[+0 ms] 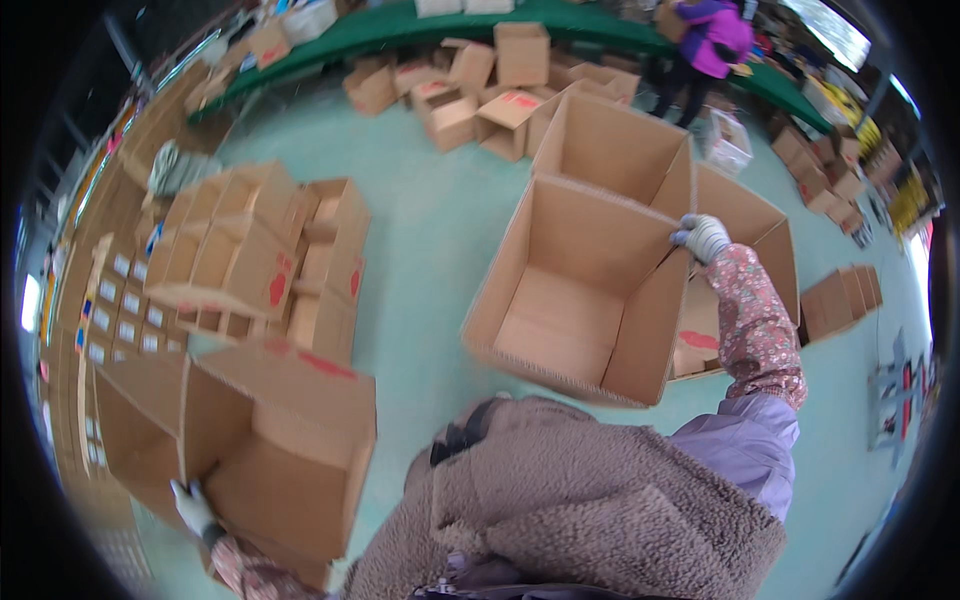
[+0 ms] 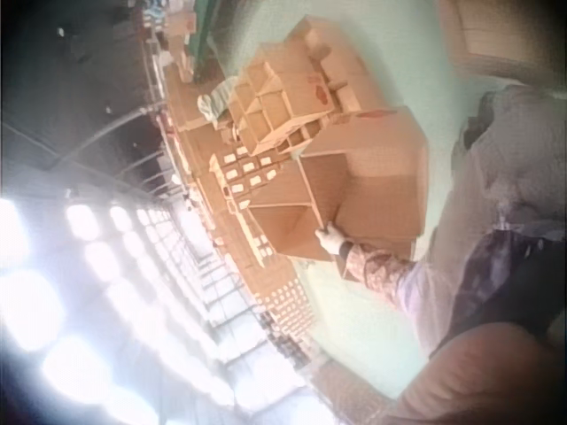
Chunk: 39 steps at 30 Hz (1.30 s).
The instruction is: The person folds flat cardboard sheets into open boxes, stacks them, and moves them across the floor. They also handle a large white sack and place it on a conveyor belt. Other workers are visible sealing boxes in the background.
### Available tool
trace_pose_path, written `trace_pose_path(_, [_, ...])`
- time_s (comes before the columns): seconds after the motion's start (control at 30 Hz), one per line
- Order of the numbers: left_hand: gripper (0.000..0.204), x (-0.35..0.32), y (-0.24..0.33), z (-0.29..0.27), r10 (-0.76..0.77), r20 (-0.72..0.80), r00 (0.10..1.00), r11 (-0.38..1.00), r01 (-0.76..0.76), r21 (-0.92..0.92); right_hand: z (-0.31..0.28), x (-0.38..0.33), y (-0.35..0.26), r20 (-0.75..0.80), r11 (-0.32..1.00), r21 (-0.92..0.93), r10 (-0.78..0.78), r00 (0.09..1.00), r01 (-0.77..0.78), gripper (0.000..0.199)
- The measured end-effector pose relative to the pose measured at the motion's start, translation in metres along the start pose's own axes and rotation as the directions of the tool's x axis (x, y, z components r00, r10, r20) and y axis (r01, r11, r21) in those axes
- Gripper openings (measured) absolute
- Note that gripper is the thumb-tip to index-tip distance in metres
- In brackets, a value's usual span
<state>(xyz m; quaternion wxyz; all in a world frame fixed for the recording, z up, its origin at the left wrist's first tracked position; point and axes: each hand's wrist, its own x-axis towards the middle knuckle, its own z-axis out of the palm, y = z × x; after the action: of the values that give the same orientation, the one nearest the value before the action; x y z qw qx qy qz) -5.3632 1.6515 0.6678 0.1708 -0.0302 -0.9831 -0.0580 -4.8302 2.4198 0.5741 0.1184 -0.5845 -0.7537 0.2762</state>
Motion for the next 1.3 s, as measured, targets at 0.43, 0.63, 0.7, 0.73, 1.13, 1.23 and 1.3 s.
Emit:
trace_pose_path(0.43, [0.027, 0.273, 0.139, -0.039, 0.050, 0.061, 0.997, 0.943, -0.027, -0.331, 0.008, 0.256, -0.200, 0.087, 0.941, -0.211, -0.251, 0.964, 0.264, 0.025])
trace_pose_path(0.63, [0.044, 0.342, 0.253, -0.042, -0.021, 0.054, 0.998, 0.971, 0.033, -0.238, 0.016, 0.380, -0.276, 0.173, 0.978, -0.019, -0.202, 0.964, 0.209, 0.024])
trace_pose_path(0.7, [0.048, 0.367, 0.277, -0.045, -0.034, -0.024, 0.999, 0.953, 0.025, -0.302, 0.026, 0.407, -0.296, 0.199, 0.980, 0.073, -0.198, 0.960, 0.187, 0.023])
trace_pose_path(0.73, [0.046, 0.375, 0.286, -0.045, -0.017, 0.041, 0.999, 0.969, 0.026, -0.247, 0.029, 0.427, -0.310, 0.208, 0.975, 0.072, -0.220, 0.953, 0.210, 0.023])
trace_pose_path(1.13, [0.030, 0.468, 0.353, -0.007, -0.053, -0.082, 0.995, 0.978, 0.035, -0.206, 0.124, 0.632, -0.530, 0.313, 0.822, -0.148, -0.489, 0.814, 0.551, 0.033])
trace_pose_path(1.23, [0.046, 0.466, 0.322, 0.002, -0.238, -0.058, 0.970, 0.919, 0.205, -0.338, 0.147, 0.648, -0.577, 0.270, 0.722, -0.258, -0.584, 0.766, 0.642, 0.036])
trace_pose_path(1.3, [0.040, 0.477, 0.310, 0.012, -0.167, -0.032, 0.986, 0.915, 0.143, -0.378, 0.163, 0.674, -0.615, 0.360, 0.692, -0.229, -0.593, 0.720, 0.685, 0.036])
